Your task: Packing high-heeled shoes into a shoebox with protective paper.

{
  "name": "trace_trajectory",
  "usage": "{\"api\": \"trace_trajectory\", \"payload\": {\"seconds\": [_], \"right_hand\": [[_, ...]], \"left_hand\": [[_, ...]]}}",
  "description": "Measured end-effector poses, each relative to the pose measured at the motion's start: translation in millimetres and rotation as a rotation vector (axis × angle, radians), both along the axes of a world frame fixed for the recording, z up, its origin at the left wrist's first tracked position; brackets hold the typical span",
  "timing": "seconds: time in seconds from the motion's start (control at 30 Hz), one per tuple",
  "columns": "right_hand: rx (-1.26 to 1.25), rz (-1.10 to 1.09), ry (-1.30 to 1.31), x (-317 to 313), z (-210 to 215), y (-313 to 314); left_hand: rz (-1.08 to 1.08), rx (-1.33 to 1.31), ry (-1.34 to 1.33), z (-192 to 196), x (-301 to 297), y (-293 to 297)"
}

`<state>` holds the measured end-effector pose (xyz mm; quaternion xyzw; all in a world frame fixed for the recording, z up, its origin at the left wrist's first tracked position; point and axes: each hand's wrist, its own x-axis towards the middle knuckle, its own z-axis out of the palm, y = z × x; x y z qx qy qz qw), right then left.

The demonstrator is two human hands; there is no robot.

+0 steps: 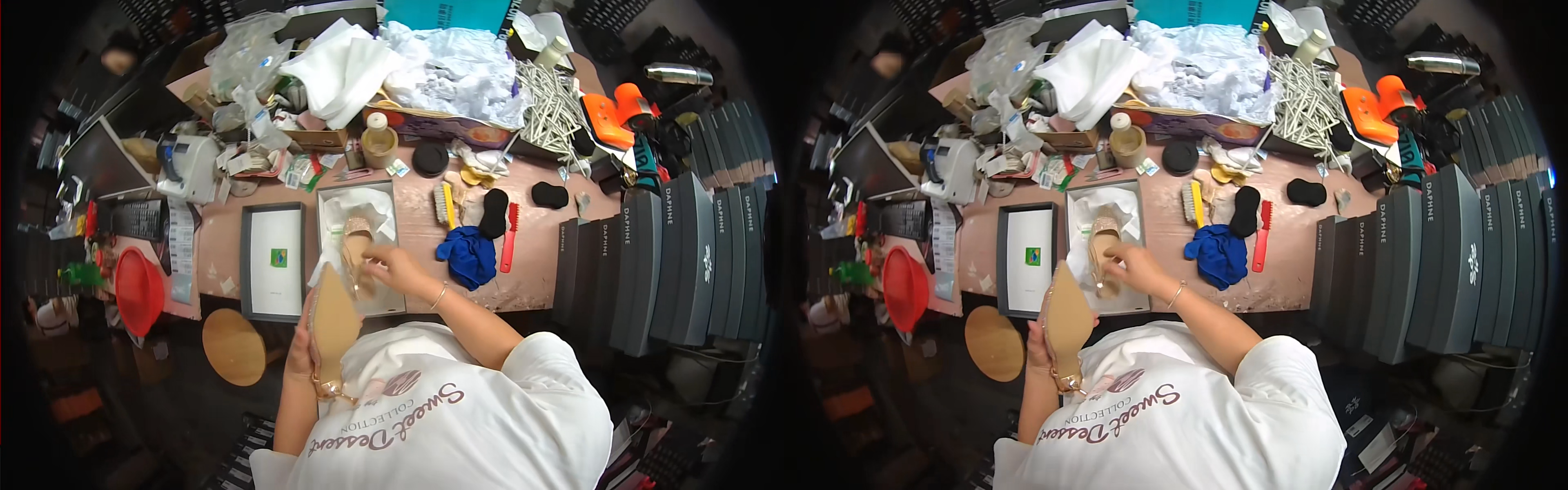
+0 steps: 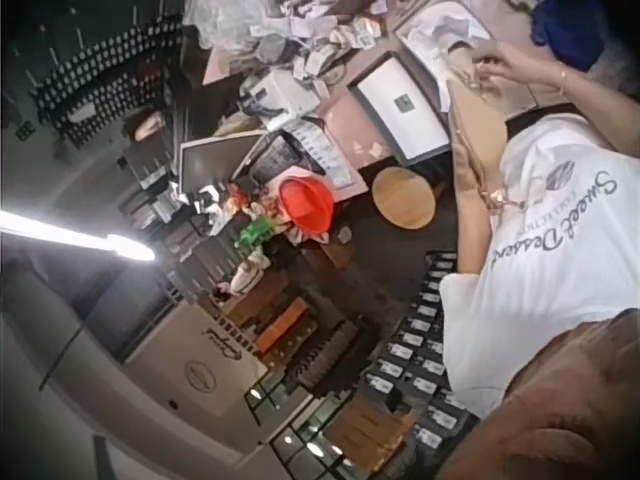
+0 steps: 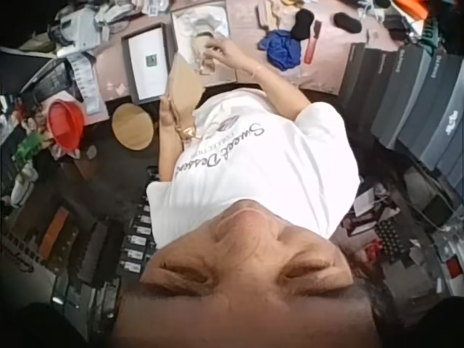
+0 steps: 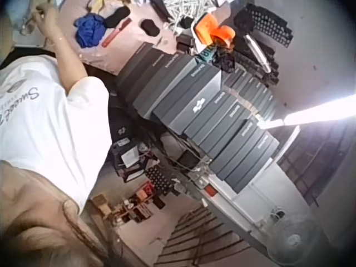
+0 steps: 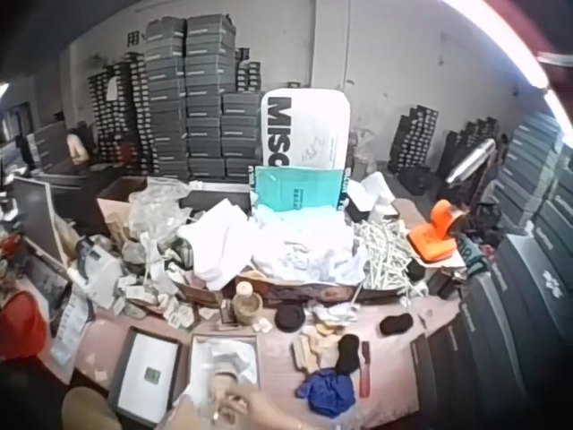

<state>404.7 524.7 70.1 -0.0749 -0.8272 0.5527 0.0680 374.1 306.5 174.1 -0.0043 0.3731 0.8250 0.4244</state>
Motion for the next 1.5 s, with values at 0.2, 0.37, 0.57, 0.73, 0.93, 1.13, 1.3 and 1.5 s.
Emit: {"api": "trace_trajectory", "payload": {"seconds": [0.2, 0.37, 0.57, 0.73, 0.93, 1.13, 1.3, 1.5], "right_hand": [[0.232, -0.707, -0.03, 16, -49, 141], [0.457, -0.701, -0.541, 10, -82, 210], [-0.535, -0.856, -0.213, 5, -120, 213], [0.218, -0.454, 0.196, -5, 6, 127], [0.152, 0.267, 0.324, 4, 86, 12], [-0.141, 0.158, 0.01, -12, 91, -7], [0.276, 0.231, 0.298, -19, 83, -8], [0.268, 0.185, 0.212, -19, 66, -10]], "left_hand": [[-0.234, -0.026, -0.039, -10, -31, 3], [-0.232, -0.11, -0.204, -21, -23, 27], [-0.094, -0.082, -0.324, -38, -30, 24], [-0.076, -0.112, -0.333, -34, -28, 36], [-0.076, -0.141, -0.449, -46, -33, 35], [-0.025, -0.069, -0.414, -31, -28, 37], [0.02, -0.122, -0.43, -33, -28, 38], [0.02, -0.182, -0.5, -43, -34, 36]]}}
